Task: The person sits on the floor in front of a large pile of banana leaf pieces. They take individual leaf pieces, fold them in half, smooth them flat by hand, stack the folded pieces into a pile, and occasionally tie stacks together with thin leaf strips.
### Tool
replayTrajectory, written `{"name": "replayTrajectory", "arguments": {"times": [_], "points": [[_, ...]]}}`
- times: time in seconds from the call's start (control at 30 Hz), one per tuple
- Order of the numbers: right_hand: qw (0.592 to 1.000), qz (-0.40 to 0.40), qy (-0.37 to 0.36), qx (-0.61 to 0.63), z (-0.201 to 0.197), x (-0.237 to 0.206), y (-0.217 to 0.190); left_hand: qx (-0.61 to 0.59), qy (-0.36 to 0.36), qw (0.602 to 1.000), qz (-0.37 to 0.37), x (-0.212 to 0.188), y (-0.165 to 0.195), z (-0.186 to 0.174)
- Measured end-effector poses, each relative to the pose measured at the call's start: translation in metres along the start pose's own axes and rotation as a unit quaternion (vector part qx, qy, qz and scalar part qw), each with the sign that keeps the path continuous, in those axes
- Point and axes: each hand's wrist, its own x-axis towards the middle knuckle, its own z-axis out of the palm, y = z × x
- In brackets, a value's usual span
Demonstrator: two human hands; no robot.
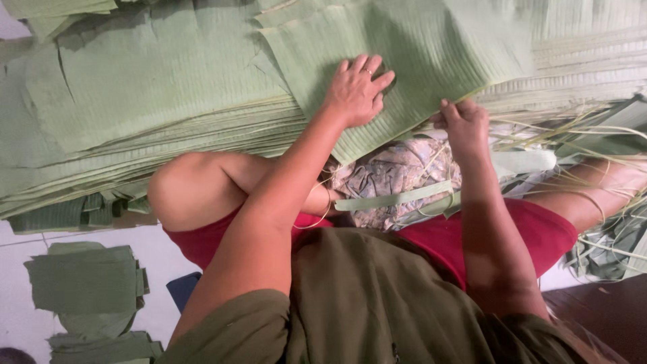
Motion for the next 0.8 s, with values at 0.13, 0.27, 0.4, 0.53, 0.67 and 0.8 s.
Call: {"name": "replayTrajectory", "arguments": {"times": [0.13,0.27,0.4,0.53,0.67,0.8], "points": [[0.994,-0.013,0.059,-0.092,0.006,-0.027,-0.005,-0.013,-0.008,0.999,-0.033,-0.002,-0.001,0.003],[0.987,-0.029,0.048,0.154,-0.002,-0.082,0.006,-0.009,-0.031,0.999,-0.043,-0.004,-0.004,0.002],[0.996,-0.026,0.078,0.036,-0.05,-0.15,0.014,-0.031,-0.041,0.997,-0.058,-0.005,-0.004,-0.006],[0.951,-0.125,0.144,0.241,-0.126,-0.196,-0.014,-0.044,0.003,0.998,-0.044,-0.011,-0.001,-0.006],[0.917,-0.174,0.116,0.339,-0.144,-0.215,-0.046,-0.076,0.04,0.996,-0.04,-0.005,-0.011,0.01],[0.98,0.012,0.07,0.186,-0.069,-0.163,-0.051,-0.257,0.092,0.947,-0.169,0.014,-0.045,0.02]]}}
